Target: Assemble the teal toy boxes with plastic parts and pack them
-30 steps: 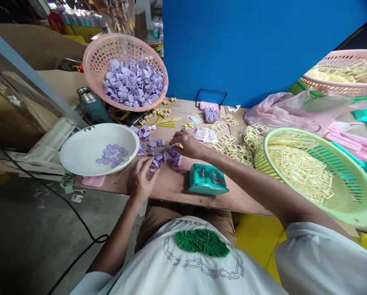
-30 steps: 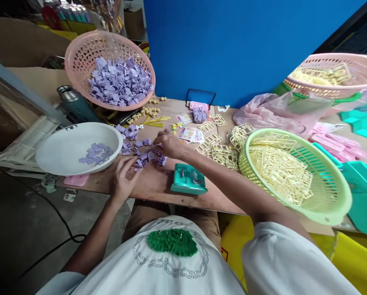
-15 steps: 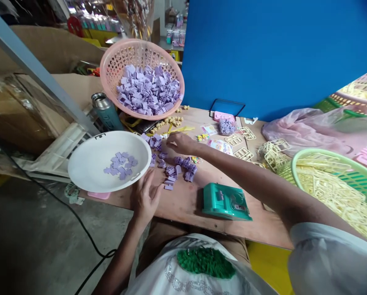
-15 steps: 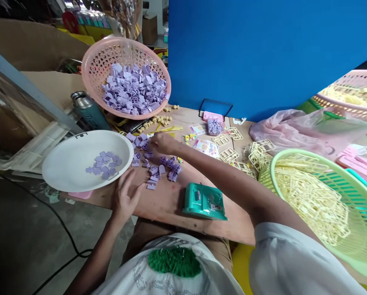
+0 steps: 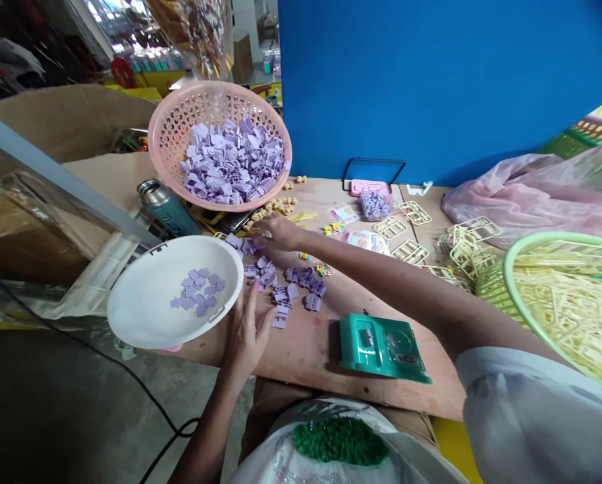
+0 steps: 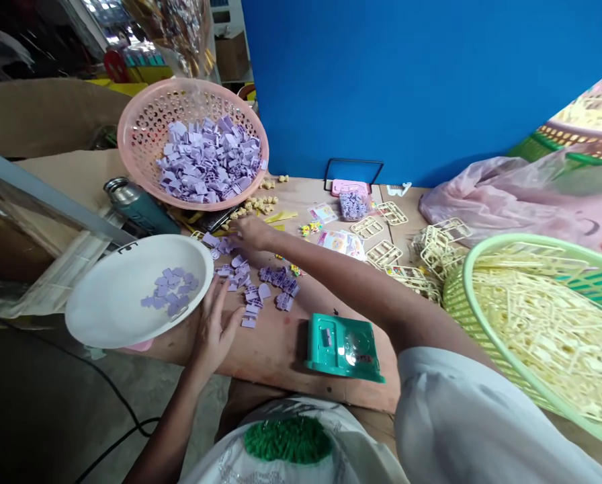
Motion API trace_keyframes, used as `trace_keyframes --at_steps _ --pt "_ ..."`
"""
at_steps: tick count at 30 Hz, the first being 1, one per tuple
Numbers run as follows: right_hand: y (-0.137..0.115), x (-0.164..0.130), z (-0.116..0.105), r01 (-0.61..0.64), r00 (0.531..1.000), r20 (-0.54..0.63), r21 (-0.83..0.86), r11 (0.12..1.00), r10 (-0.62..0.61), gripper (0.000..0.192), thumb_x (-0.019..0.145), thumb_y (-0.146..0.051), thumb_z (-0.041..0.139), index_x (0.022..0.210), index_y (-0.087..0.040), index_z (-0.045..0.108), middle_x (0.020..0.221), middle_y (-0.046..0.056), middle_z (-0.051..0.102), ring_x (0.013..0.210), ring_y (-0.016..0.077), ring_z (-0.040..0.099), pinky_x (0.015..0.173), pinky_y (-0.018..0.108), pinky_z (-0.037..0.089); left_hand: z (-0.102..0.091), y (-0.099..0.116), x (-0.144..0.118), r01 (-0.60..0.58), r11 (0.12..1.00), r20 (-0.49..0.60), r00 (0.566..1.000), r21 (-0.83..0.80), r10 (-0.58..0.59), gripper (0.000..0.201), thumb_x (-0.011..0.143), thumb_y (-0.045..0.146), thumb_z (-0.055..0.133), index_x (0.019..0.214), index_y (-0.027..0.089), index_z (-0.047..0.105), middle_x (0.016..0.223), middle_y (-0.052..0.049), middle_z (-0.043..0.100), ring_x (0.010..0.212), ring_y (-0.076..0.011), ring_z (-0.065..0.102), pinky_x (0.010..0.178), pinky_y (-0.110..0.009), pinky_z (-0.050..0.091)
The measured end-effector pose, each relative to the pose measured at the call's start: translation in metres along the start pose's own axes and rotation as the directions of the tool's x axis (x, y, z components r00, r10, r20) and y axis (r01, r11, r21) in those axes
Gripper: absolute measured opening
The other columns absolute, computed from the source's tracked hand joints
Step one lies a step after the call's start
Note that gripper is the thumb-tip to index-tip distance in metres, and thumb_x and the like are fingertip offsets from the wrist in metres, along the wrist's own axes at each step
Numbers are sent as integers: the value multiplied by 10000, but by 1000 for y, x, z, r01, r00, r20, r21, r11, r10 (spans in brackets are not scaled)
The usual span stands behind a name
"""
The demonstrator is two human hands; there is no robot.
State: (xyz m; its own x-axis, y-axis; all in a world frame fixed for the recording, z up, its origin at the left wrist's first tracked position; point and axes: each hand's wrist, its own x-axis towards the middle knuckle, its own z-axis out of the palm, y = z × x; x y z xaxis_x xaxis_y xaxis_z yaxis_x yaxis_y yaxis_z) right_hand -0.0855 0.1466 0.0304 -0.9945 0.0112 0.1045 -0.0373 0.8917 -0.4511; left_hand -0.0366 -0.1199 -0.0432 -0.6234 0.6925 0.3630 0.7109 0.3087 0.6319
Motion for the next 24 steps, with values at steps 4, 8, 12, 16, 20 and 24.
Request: trace_keyframes --at_steps 4,8,12,16,20,24 --pt "-8 6 4 -26 1000 -6 51 998 26 230 766 -87 843 985 -57 779 1106 211 771 1067 297 681 954 370 486 4 -1 7 -25 999 81 996 -23 27 641 1091 420 558 1684 287 354 1740 -170 404 1646 -336 360 1322 -573 377" --pt "-1 -19 -22 -117 989 -78 138 983 129 201 881 -147 790 1060 -65 751 1067 166 789 958 232 734 821 303 538 -6 16 10 -82 993 -26 996 -82 80 538 1068 337 623 1593 297 513 1630 -140 566 1552 -304 512 1286 -530 443" --pt "-15 -70 -56 -246 946 12 677 694 324 248 1050 -328 658 947 -108 711 857 113 802 701 164 769 617 237 574 -12 50 21 -116 941 -172 983 -318 62 425 1041 272 668 1465 285 654 1462 -120 697 1344 -257 685 1167 -436 556" --pt "-55 -121 -71 -285 908 149 904 318 391 416 931 -521 823 832 -141 688 666 53 751 572 167 740 530 241 600 -3 84 47 -3 714 -144 980 -701 -137 543 916 399 839 1411 228 695 1363 -139 735 1108 -234 765 940 -336 639" --pt "-80 -157 -72 -261 911 77 868 422 404 515 902 -617 819 762 -144 673 615 17 705 488 125 668 485 224 553 6 109 58 74 508 -48 974 -858 -223 435 774 453 947 1085 180 814 1017 -61 817 896 -184 773 869 -285 625" --pt "-78 -193 -74 -144 941 -122 702 698 317 436 955 -545 785 881 -117 741 781 73 768 675 150 727 614 252 574 3 118 45 218 294 120 941 -930 -317 404 657 431 1010 906 181 812 893 -15 816 771 -130 745 772 -228 614"
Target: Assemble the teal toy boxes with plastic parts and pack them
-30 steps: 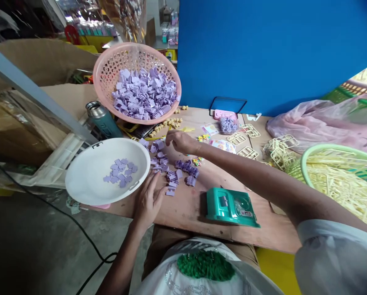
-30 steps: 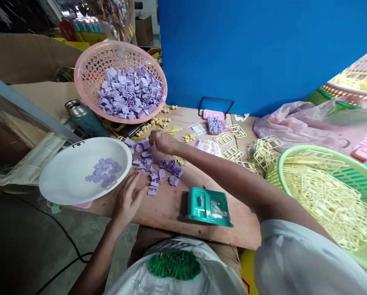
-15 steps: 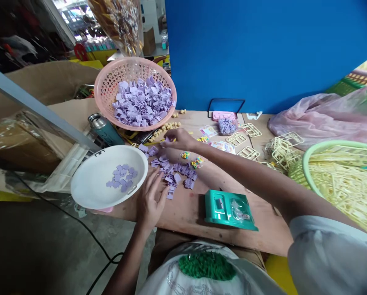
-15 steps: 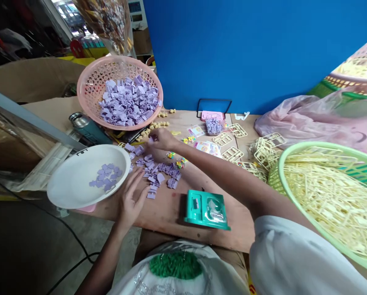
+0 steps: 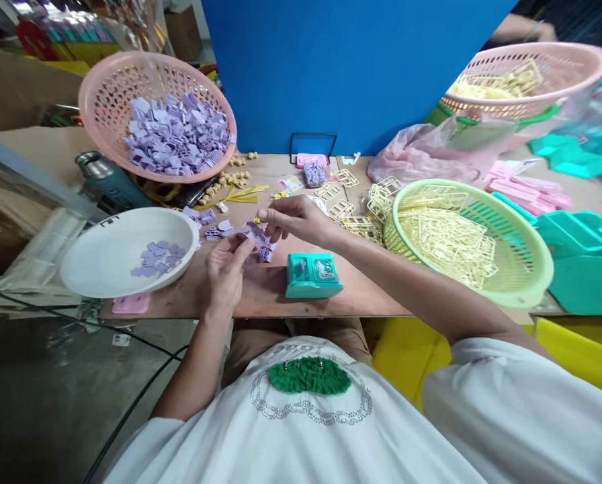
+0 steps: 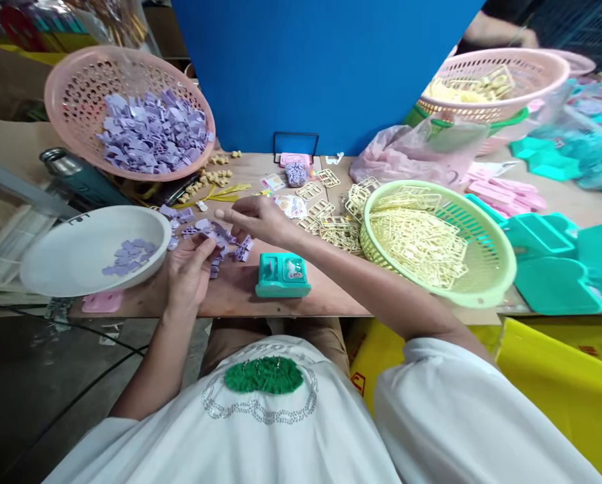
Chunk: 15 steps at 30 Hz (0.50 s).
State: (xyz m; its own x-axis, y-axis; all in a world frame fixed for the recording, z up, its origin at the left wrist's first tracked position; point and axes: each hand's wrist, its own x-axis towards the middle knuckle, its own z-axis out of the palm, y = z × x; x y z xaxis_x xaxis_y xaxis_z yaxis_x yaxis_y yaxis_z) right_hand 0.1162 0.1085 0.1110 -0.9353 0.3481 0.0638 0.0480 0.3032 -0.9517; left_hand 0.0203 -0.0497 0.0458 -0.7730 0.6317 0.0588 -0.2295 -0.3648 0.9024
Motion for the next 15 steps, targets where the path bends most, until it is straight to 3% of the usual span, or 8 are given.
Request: trace_keyframes --at_steps 4,8,12,15 --pt "6 -37 -14 256 961 -39 -237 937 -272 336 930 -384 821 1161 -141 796 1050 95 795 886 166 726 794 300 590 -7 3 -15 264 956 130 960 -129 -248 372 652 382 1021 890 193 806 904 -23 830 778 -145 767 747 -247 646" --pt "11 -64 -12 276 937 -135 -275 921 -321 333 1016 -468 698 1092 -168 824 979 86 785 843 170 724 786 315 594 -9 0 -22 413 898 258 893 -150 -368 294 734 328 981 932 206 802 934 -28 833 829 -152 783 796 -271 669" --pt "14 -78 -2 274 927 -157 -330 903 -339 426 1015 -564 690 1075 -164 823 962 95 780 817 175 717 761 318 578 -4 -8 -30 413 903 281 886 -115 -370 293 750 345 974 962 223 812 981 -29 843 873 -168 797 854 -312 675" --pt "16 -83 2 283 925 -138 -372 884 -354 463 995 -570 723 1135 -135 800 962 104 756 805 178 707 742 313 577 3 -12 -39 279 955 229 940 -95 -252 315 704 395 1005 909 231 831 934 -5 844 879 -153 790 912 -306 660"
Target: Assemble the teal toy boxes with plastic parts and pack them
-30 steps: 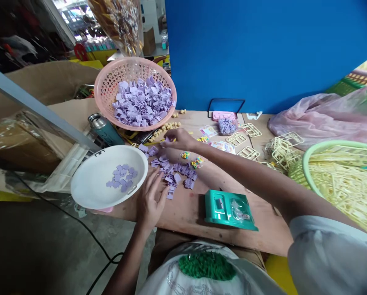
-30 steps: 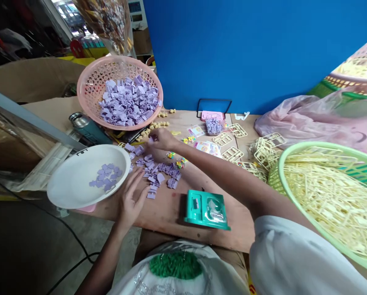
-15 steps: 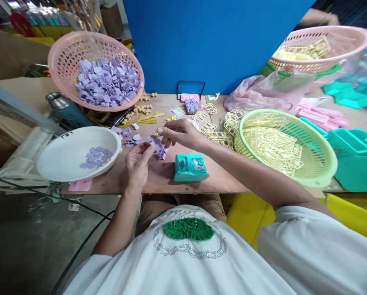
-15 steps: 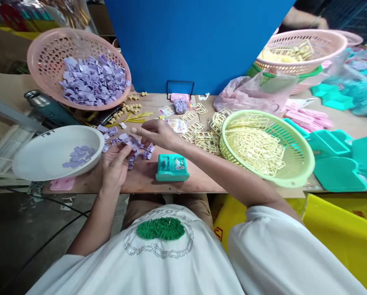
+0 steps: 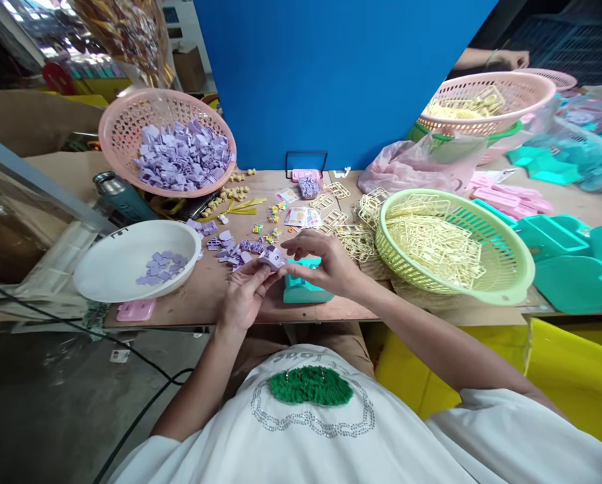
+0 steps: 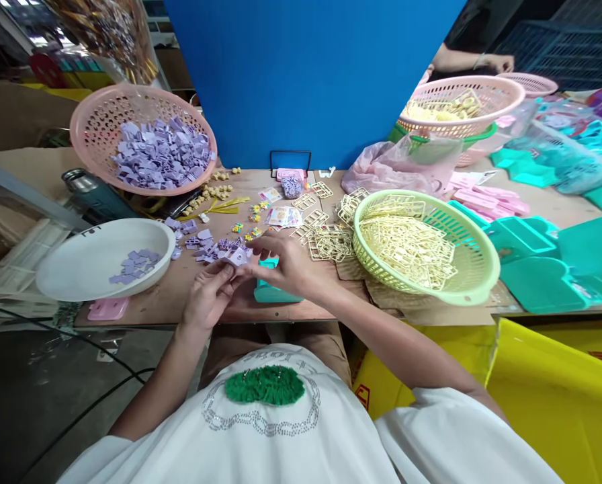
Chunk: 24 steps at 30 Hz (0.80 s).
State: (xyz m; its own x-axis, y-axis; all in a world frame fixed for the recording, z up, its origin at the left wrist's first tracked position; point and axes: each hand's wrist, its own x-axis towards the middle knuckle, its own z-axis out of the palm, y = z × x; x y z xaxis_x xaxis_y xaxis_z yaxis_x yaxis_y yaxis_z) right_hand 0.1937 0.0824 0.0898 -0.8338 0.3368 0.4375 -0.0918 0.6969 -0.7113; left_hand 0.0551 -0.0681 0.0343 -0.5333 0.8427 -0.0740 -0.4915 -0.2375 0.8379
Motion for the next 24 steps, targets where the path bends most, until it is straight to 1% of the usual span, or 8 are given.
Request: trace_keyframes --at_steps 3,6,9,11,15,18,21,24 --pt "3 1 -4 125 990 67 -18 992 -124 394 1024 -484 707 1186 -133 783 980 114 733 853 198 706 754 319 592 7 2 -7 -105 993 -3 994 47 105 339 696 430 1011 894 213 843 962 -16 847 932 -161 791 960 -300 650" --pt "5 5 -12 296 942 179 -45 954 -284 303 1064 -320 642 1294 -162 761 1135 159 711 1041 236 706 890 374 612 9 12 -8 5 1000 80 997 -16 -3 465 741 553 961 1007 195 827 1038 -57 848 945 -203 806 913 -359 686" --pt "2 5 -15 363 907 250 -52 930 -340 356 1089 -184 530 1382 -194 733 1219 172 703 1144 235 693 956 395 611 9 16 -3 127 991 91 988 -44 -123 509 706 505 997 1054 193 796 970 -35 840 823 -172 799 800 -318 697" --pt "-2 0 -14 334 927 197 -43 942 -320 404 1092 -165 513 1454 -186 689 1286 191 708 1205 244 693 989 411 612 10 14 2 133 990 58 990 -56 -130 510 662 438 1030 1039 190 795 949 -20 833 789 -141 784 769 -256 679" --pt "-8 -13 -9 250 968 17 -45 967 -250 421 1057 -290 668 1475 -246 691 1324 175 727 1235 259 713 1028 427 618 16 4 7 55 998 41 998 -33 -53 456 705 454 1000 1027 207 793 941 -11 820 780 -117 764 744 -201 645" --pt "0 -22 -9 190 979 -65 -66 980 -194 326 1055 -312 678 1364 -282 775 1229 133 773 1132 232 757 962 379 641 12 -5 5 -65 991 92 994 119 54 459 798 486 934 1136 223 772 1122 -54 819 1003 -183 791 929 -288 655" --pt "20 -32 -8 81 990 -108 -65 995 -88 280 1035 -367 710 1272 -270 824 1175 128 794 1061 235 774 910 373 648 -2 -23 2 -226 875 197 968 428 154 736 756 493 961 1389 241 682 1502 -134 674 1402 -313 651 1223 -444 519" --pt "40 -42 -2 40 998 -52 -94 995 -45 269 1041 -395 700 1238 -270 834 1177 128 788 1040 234 760 921 406 635 -16 -45 2 -328 697 276 942 638 191 896 739 510 966 1513 245 599 1609 -163 579 1524 -360 537 1299 -503 427"
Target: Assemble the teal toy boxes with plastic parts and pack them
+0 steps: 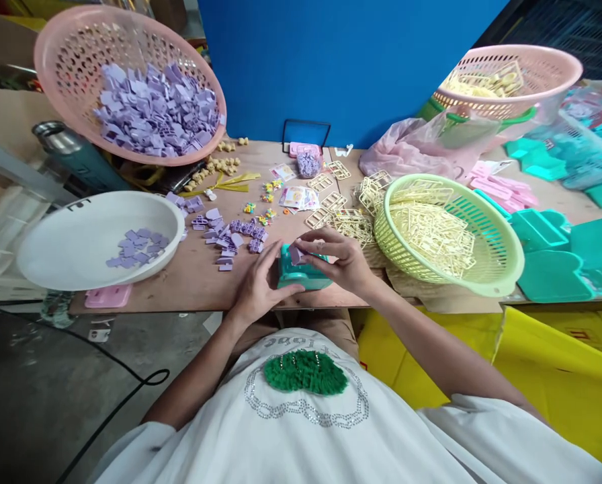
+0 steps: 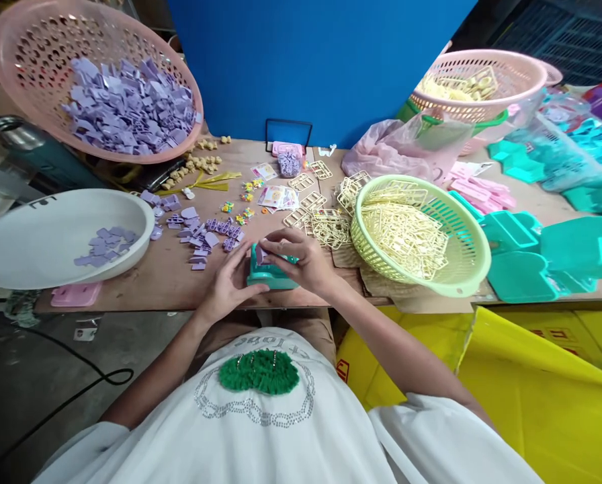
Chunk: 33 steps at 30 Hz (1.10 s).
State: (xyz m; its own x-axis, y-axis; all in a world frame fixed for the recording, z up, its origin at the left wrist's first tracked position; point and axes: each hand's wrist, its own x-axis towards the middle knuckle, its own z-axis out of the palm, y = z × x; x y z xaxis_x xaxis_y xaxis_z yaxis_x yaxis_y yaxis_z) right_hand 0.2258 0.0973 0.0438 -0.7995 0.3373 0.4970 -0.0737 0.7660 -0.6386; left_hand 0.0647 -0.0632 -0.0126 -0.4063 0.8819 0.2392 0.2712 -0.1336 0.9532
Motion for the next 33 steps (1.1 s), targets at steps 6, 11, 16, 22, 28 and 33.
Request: trace_keyframes --at_steps 6,11,16,22,28,33 --pt "9 -4 10 72 997 43 -77 994 -69 262 1067 -341 656 1257 -246 809 1157 122 759 1005 214 715 910 402 595 5 -20 0 -36 999 10 999 11 36 852 803 527 918 1531 234 585 1577 -167 593 1488 -342 573 1262 -480 476" --pt "6 1 6 66 994 91 -86 994 -58 248 1063 -334 657 1244 -269 813 1102 110 733 979 216 699 887 398 591 4 -17 1 5 999 30 1000 -42 -4 809 812 515 915 1503 248 589 1561 -168 607 1473 -335 592 1256 -472 487" --pt "3 -3 12 19 998 57 -36 999 -17 259 1065 -319 651 1259 -284 819 1128 113 742 990 211 715 867 373 610 6 -15 -1 1 998 16 1000 -70 0 666 816 503 915 1372 256 646 1536 -154 625 1488 -334 581 1274 -485 468" --pt "3 -9 20 -122 992 -37 58 991 124 276 1056 -389 677 1213 -234 843 1147 132 789 1011 218 768 850 337 634 8 -13 -3 57 988 9 998 -143 -56 663 790 474 944 1310 252 597 1560 -164 602 1479 -321 594 1243 -455 505" --pt "1 -10 15 -64 998 13 -54 997 65 281 1082 -372 628 1234 -245 827 1159 130 784 982 213 751 861 365 625 9 -12 -3 75 979 10 997 -188 -74 680 772 452 961 1292 260 567 1566 -164 601 1459 -315 615 1216 -445 533" --pt "4 -4 5 56 992 118 -130 990 -41 314 1095 -364 590 1316 -251 783 1134 129 748 968 224 707 869 398 597 7 -14 -5 37 996 12 999 -86 -36 645 817 488 921 1327 245 609 1595 -176 575 1509 -331 563 1256 -458 489"
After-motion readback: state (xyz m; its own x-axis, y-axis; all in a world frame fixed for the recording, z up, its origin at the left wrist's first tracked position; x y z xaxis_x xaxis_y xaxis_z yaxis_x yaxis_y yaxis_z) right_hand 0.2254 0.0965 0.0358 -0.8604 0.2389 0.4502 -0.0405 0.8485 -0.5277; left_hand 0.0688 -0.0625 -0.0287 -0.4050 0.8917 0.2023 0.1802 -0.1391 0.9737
